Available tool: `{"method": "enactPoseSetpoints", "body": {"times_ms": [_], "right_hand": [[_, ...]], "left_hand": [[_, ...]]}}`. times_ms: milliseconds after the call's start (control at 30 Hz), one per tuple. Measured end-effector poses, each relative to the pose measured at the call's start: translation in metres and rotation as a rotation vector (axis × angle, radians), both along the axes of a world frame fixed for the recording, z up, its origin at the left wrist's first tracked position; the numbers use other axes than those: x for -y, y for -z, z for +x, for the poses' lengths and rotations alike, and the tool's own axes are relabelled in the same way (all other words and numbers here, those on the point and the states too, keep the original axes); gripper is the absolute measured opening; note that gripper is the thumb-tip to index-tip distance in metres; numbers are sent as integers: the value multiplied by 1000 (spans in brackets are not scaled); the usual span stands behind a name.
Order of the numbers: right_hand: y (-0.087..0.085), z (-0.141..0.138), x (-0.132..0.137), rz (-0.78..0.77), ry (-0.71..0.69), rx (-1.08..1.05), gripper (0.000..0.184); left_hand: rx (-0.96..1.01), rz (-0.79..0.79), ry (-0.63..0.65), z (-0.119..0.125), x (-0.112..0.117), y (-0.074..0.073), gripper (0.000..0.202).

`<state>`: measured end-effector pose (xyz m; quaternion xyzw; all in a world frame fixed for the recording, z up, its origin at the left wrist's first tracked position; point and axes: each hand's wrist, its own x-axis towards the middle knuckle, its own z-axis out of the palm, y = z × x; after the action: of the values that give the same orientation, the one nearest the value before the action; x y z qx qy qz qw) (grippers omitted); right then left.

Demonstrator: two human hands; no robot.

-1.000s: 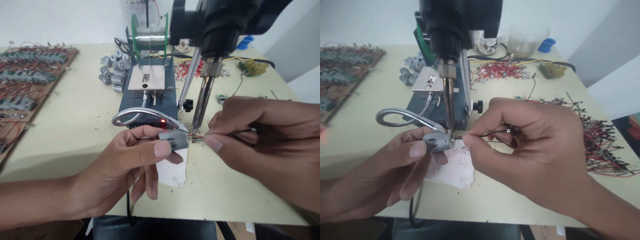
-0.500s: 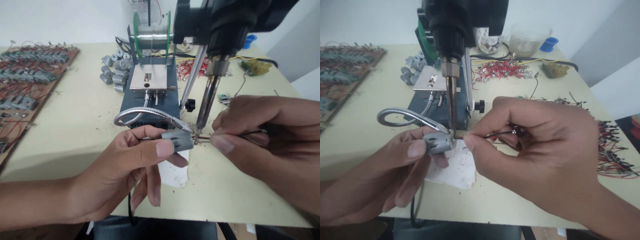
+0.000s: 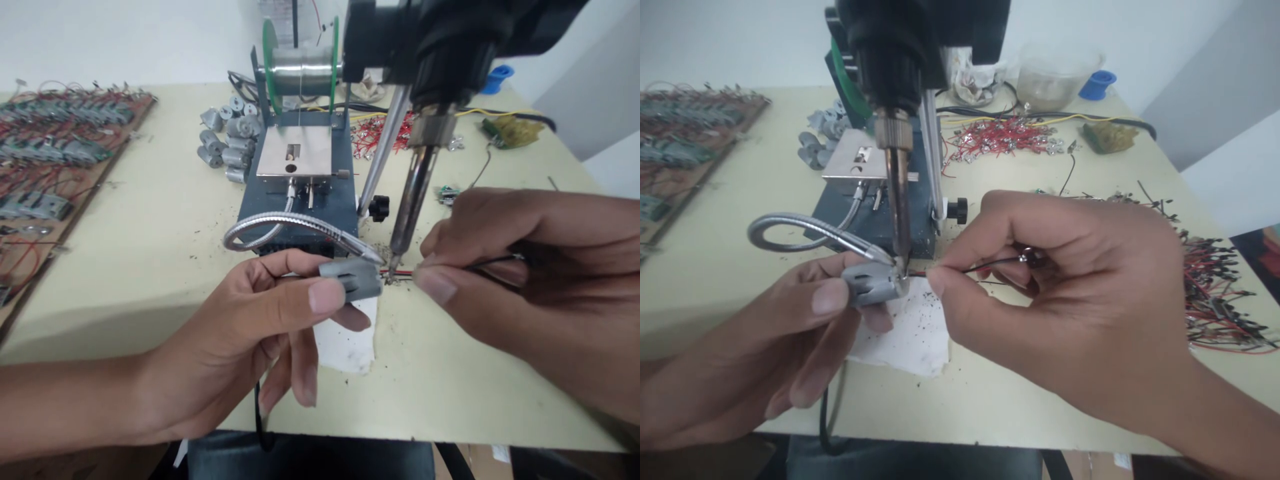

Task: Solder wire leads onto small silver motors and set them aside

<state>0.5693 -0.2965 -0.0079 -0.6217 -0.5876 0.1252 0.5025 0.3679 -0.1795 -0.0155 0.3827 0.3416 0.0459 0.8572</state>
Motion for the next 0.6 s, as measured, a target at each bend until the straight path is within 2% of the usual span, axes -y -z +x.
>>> {"method": "enactPoseSetpoints", "body": {"times_ms": [467, 600], "right_hand": [[0, 2, 2, -34, 12, 71, 18], [2, 5, 5, -99, -29, 63, 18]], "left_hand": [[-19, -12, -23, 0, 0, 1, 29], [-20, -36, -38, 1, 3, 3, 30]]}}
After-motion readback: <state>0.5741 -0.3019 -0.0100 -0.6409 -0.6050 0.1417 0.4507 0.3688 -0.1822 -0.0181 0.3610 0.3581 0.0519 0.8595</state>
